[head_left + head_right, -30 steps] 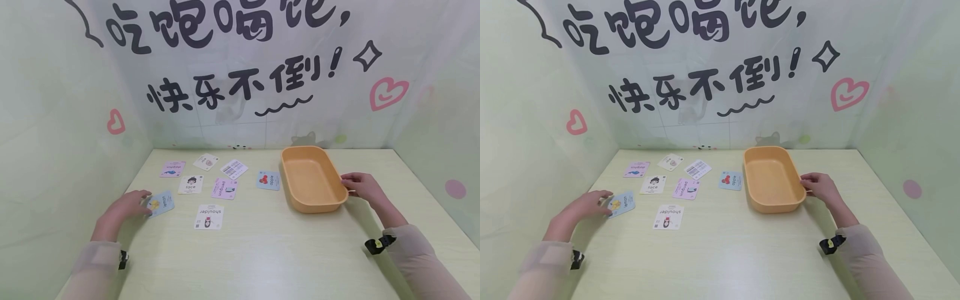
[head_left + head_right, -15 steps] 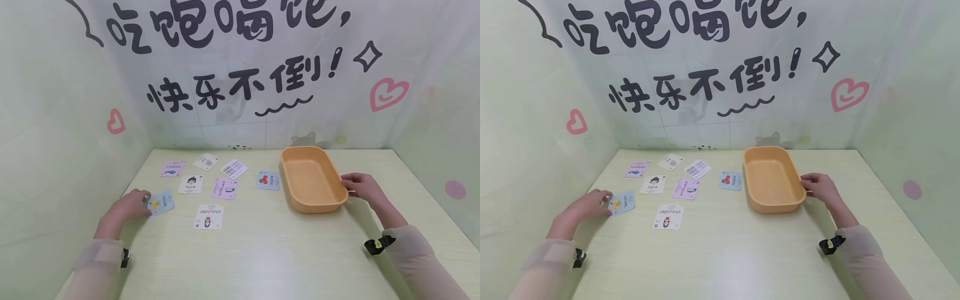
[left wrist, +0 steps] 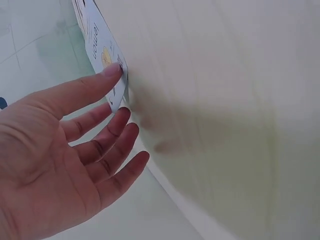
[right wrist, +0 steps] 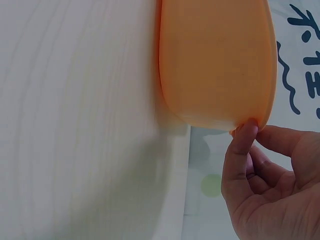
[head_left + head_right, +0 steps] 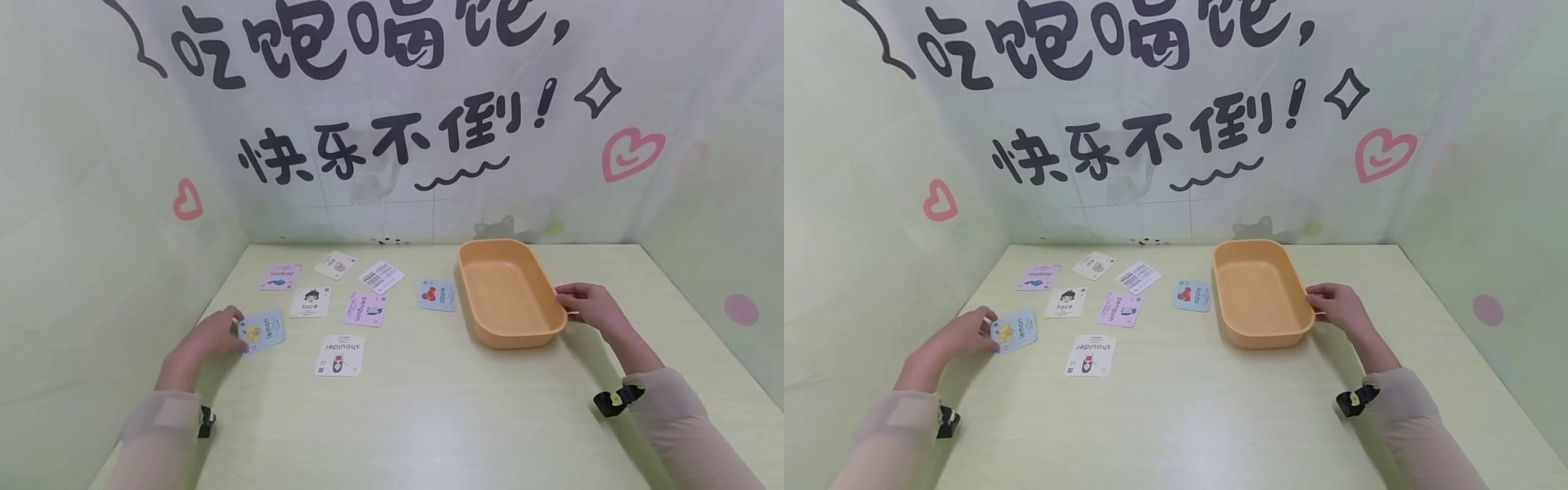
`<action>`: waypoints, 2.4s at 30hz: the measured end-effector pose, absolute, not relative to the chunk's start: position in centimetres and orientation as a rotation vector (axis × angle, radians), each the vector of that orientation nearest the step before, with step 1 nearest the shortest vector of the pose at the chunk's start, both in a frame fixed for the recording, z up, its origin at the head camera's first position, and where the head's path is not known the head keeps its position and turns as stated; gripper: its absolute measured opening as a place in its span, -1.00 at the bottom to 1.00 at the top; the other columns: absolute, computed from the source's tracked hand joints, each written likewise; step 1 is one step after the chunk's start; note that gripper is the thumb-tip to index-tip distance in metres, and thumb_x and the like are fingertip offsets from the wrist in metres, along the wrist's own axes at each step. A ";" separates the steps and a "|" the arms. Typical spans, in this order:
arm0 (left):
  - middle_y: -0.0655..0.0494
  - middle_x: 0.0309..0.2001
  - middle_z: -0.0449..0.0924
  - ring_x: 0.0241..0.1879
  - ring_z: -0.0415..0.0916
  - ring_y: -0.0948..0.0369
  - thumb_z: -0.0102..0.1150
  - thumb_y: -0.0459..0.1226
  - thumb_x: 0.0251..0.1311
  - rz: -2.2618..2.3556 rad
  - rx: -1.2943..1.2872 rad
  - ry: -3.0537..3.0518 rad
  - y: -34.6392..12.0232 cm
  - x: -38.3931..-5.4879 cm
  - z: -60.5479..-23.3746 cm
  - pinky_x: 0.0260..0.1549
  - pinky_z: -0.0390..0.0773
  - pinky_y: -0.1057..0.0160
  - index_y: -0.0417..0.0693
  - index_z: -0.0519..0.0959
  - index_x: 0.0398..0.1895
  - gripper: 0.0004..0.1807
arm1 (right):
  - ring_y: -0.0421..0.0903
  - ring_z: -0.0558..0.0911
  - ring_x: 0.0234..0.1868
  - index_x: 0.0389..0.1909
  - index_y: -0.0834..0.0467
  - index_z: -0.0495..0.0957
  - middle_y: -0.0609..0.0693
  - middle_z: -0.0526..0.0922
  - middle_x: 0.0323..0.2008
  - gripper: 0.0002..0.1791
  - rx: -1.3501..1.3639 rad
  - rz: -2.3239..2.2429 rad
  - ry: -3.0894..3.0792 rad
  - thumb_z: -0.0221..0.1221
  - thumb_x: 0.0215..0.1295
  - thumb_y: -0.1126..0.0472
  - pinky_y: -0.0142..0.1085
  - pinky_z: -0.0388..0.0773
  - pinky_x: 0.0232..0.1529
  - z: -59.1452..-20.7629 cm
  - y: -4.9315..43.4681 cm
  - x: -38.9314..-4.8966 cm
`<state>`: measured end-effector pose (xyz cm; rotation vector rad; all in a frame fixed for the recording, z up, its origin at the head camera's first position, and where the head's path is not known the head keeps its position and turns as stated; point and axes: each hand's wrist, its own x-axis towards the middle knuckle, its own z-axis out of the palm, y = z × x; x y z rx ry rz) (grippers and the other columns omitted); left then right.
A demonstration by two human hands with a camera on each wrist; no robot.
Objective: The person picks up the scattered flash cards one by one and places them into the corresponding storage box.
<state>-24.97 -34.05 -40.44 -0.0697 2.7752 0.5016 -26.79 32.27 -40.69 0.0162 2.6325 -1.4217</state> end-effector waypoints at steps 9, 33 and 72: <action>-0.43 -0.02 0.47 -0.13 0.50 -0.14 0.20 -0.39 0.21 0.653 -0.108 2.850 -34.0 -25.2 -40.7 -0.27 0.54 0.13 -0.45 0.27 0.16 -0.49 | -0.47 0.59 -0.33 0.24 0.56 0.35 0.17 0.71 -0.06 -0.46 0.015 -1.431 2.630 0.06 0.50 0.18 -0.48 0.69 -0.27 -40.9 32.3 -26.8; -0.36 0.04 0.40 -0.05 0.52 -0.11 0.04 -0.46 0.35 1.143 -0.176 2.820 -33.3 -25.7 -40.5 -0.17 0.76 0.16 -0.38 0.27 0.20 -0.61 | -0.47 0.57 -0.33 0.25 0.56 0.33 0.01 0.70 -0.13 -0.47 0.033 -1.444 2.612 0.05 0.51 0.19 -0.46 0.71 -0.25 -40.7 32.2 -26.8; -0.30 0.03 0.38 0.00 0.49 -0.08 0.02 -0.45 0.37 1.275 -0.064 2.807 -30.6 -27.7 -38.4 -0.17 0.76 0.26 -0.39 0.25 0.23 -0.59 | -0.45 0.59 -0.32 0.26 0.55 0.33 0.29 0.65 0.01 -0.49 0.046 -1.456 2.613 0.04 0.51 0.21 -0.47 0.70 -0.25 -40.7 32.0 -26.9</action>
